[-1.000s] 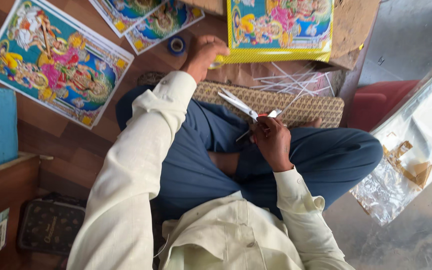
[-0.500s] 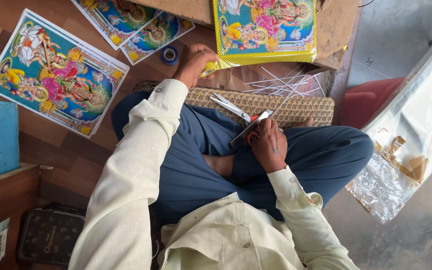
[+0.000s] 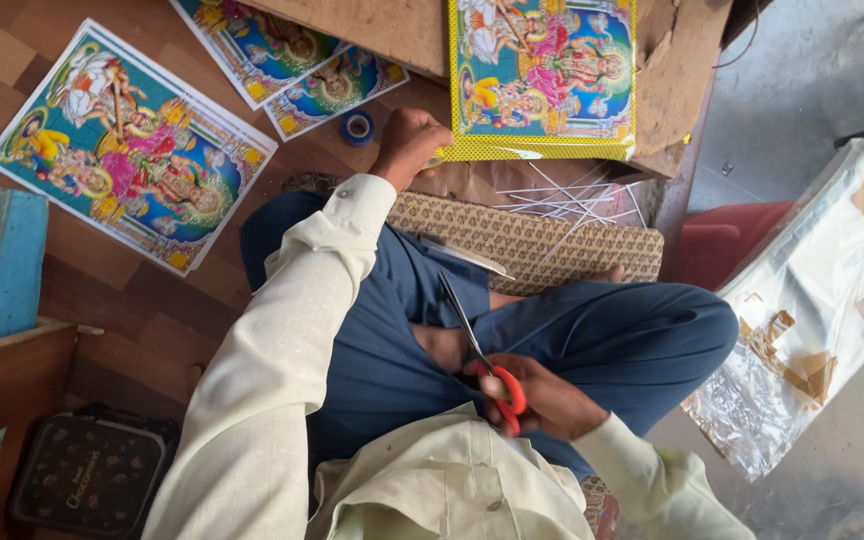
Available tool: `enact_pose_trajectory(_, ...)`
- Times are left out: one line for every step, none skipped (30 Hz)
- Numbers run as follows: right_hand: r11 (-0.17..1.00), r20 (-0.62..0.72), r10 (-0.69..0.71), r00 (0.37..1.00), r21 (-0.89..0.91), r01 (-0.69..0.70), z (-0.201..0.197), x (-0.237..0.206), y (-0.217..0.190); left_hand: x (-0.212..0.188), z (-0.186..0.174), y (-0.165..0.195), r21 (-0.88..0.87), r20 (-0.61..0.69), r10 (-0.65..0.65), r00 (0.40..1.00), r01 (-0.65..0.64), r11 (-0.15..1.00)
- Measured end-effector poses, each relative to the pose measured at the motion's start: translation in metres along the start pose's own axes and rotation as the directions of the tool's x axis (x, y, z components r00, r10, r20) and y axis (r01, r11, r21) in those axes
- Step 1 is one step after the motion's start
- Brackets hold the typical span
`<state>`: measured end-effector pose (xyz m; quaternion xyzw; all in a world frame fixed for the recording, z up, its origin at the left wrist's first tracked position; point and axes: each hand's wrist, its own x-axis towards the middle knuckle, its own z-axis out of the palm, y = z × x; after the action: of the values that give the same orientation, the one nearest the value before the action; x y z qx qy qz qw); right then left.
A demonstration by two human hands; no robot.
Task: The person sits on the floor and assembles printed religious images by applying yellow patterned tape to the edges, cutting the tape with scissors, and inserting white plastic rods into the taped borders. The person handles printed images, tape, scissors, and rods, stacking finished units on the table.
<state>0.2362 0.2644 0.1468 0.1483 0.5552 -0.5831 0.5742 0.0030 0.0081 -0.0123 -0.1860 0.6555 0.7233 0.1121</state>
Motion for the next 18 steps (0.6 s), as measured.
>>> enact_pose_trajectory(0.997,0.07,-0.056,0.996,0.063,0.051,0.004,-0.005,0.002,0.001,-0.001,-0.001,-0.011,0.0,0.017,1.0,-0.017,1.0)
enact_pose_trajectory(0.987,0.136,-0.112,0.984,0.133,0.094,0.006,-0.007,0.004,0.001,-0.001,-0.002,-0.02,0.0,0.031,1.0,-0.031,0.999)
enact_pose_trajectory(0.972,0.088,-0.229,0.969,0.068,0.224,0.008,-0.003,0.005,0.001,-0.002,-0.004,-0.015,-0.007,0.02,1.0,-0.02,1.0)
enact_pose_trajectory(0.937,0.048,-0.348,0.936,-0.002,0.348,0.009,0.005,0.005,0.001,-0.003,-0.005,-0.009,-0.013,0.01,1.0,-0.01,1.0)
enact_pose_trajectory(0.881,0.015,-0.467,0.884,-0.077,0.466,0.009,0.012,0.005,0.002,-0.003,-0.006,-0.004,-0.018,0.005,1.0,-0.005,1.0)
enact_pose_trajectory(0.876,-0.024,-0.483,0.876,-0.026,0.482,0.007,0.022,0.004,0.003,-0.004,-0.007,-0.001,-0.012,0.004,1.0,-0.004,1.0)
enact_pose_trajectory(0.864,-0.067,-0.501,0.863,0.023,0.503,0.004,0.039,-0.002,0.005,-0.003,-0.007,0.002,-0.003,0.01,1.0,-0.01,1.0)
enact_pose_trajectory(0.847,-0.108,-0.519,0.848,0.073,0.527,0.001,0.058,-0.009,0.007,-0.003,-0.006,0.009,0.006,0.017,1.0,-0.017,1.0)
enact_pose_trajectory(0.872,-0.17,-0.476,0.863,0.033,0.488,-0.002,0.077,-0.017,0.009,-0.003,-0.005,-0.017,0.019,0.007,1.0,-0.006,1.0)
enact_pose_trajectory(0.897,-0.232,-0.43,0.872,-0.003,0.442,-0.005,0.096,-0.025,0.01,-0.003,-0.005,-0.044,0.032,-0.006,0.999,0.007,0.999)
enact_pose_trajectory(0.921,-0.296,-0.382,0.876,-0.036,0.389,-0.007,0.11,-0.032,0.011,-0.003,-0.004,-0.073,0.045,-0.019,0.999,0.022,0.997)
enact_pose_trajectory(0.916,-0.29,-0.379,0.879,0.02,0.401,-0.009,0.122,-0.037,0.013,-0.004,-0.003,-0.083,0.052,-0.021,0.998,0.025,0.996)
enact_pose_trajectory(0.91,-0.288,-0.371,0.883,0.076,0.408,-0.011,0.132,-0.041,0.014,-0.004,-0.003,-0.098,0.061,-0.027,0.998,0.033,0.995)
enact_pose_trajectory(0.901,-0.284,-0.367,0.886,0.128,0.414,-0.014,0.14,-0.045,0.016,-0.005,-0.002,-0.114,0.069,-0.029,0.997,0.036,0.993)
enact_pose_trajectory(0.889,-0.288,-0.398,0.871,0.112,0.443,-0.016,0.149,-0.049,0.018,-0.006,-0.001,-0.103,0.062,-0.024,0.998,0.03,0.994)
enact_pose_trajectory(0.878,-0.292,-0.426,0.856,0.096,0.47,-0.016,0.156,-0.053,0.02,-0.007,-0.002,-0.094,0.056,-0.022,0.998,0.027,0.995)
enact_pose_trajectory(0.867,-0.299,-0.448,0.842,0.082,0.491,-0.017,0.161,-0.055,0.021,-0.007,-0.002,-0.087,0.052,-0.025,0.998,0.03,0.996)
enact_pose_trajectory(0.863,-0.31,-0.46,0.832,0.063,0.501,-0.019,0.165,-0.058,0.023,-0.007,-0.003,-0.088,0.049,-0.03,0.998,0.034,0.996)
